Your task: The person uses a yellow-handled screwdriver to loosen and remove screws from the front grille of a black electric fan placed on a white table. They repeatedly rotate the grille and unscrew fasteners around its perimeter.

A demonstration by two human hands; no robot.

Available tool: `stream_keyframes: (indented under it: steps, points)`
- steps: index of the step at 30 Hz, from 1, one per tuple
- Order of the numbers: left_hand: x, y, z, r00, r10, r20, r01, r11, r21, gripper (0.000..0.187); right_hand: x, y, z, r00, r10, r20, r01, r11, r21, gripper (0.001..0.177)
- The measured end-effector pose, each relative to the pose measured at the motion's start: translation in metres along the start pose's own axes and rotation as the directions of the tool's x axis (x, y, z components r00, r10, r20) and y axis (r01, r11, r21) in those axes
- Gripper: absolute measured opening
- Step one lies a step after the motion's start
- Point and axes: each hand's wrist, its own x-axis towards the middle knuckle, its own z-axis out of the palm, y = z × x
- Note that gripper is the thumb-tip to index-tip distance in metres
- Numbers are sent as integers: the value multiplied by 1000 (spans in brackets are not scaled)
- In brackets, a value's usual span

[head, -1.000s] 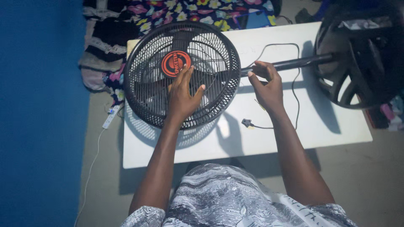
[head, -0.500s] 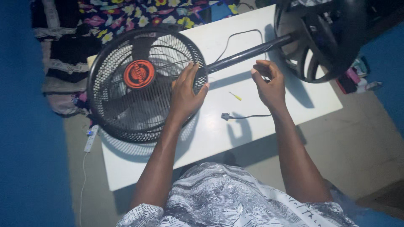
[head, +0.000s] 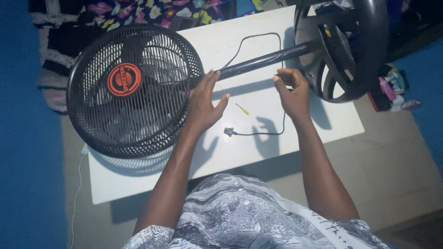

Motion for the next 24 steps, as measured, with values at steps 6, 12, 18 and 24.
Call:
stream_keyframes:
  steps: [6, 12, 18, 24]
  points:
    - [0, 3, 15, 995, -100, 1, 99, 991, 88, 59, 12, 34, 8, 993, 3, 121, -1, 1000, -16, 14]
    - [-5, 2, 24, 994, -93, -60, 99, 990, 102, 59, 15, 80, 31, 964, 102, 247, -82, 993, -90, 15]
    - [-9, 12, 18, 983, -167, -80, 175, 979, 101, 60, 7, 136, 62, 899, 205, 387, -106, 959, -261, 18]
    - [-17, 23, 7, 971, -211, -109, 222, 969, 109, 59, 3, 195, 86, 844, 228, 485, 55, 864, -501, 24]
